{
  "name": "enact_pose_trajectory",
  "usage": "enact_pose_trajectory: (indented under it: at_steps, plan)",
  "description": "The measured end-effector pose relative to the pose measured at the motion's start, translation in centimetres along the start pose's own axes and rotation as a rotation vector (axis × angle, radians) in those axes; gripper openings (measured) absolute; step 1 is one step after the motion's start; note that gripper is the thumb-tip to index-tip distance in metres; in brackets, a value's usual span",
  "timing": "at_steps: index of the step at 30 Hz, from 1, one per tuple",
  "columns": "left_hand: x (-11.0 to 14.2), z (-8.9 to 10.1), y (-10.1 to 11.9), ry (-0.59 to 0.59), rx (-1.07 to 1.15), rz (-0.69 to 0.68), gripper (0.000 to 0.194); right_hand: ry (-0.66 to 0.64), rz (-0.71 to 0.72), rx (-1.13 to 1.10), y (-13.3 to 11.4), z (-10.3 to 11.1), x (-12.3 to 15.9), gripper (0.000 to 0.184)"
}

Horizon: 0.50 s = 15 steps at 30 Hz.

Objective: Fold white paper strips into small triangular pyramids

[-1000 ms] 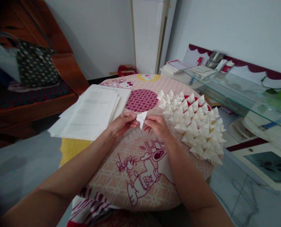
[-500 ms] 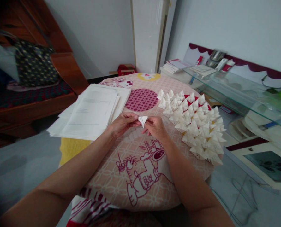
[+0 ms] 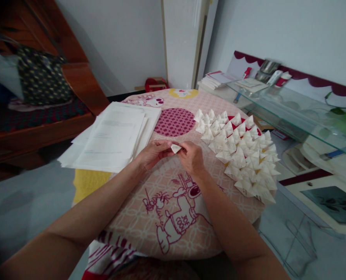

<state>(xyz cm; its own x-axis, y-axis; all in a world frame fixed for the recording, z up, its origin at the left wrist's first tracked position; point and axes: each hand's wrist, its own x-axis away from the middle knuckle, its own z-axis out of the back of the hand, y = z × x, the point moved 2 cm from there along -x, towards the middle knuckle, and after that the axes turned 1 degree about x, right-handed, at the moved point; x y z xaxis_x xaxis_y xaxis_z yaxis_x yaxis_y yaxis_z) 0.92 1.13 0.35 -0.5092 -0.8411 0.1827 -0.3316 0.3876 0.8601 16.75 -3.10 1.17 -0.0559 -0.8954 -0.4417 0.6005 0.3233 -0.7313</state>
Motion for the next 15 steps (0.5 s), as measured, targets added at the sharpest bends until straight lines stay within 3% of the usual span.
enact_pose_trajectory:
  at_steps: [9,15]
  plan:
    - [-0.23,0.53,-0.08,0.047,-0.095,0.007,0.027,-0.109,-0.12,-0.157,0.4,0.22,-0.03,0.027]
    - [-0.25,0.67,-0.15,0.074,-0.132,-0.054,0.022,-0.284,-0.339,-0.321,0.21,0.35,0.02,0.021]
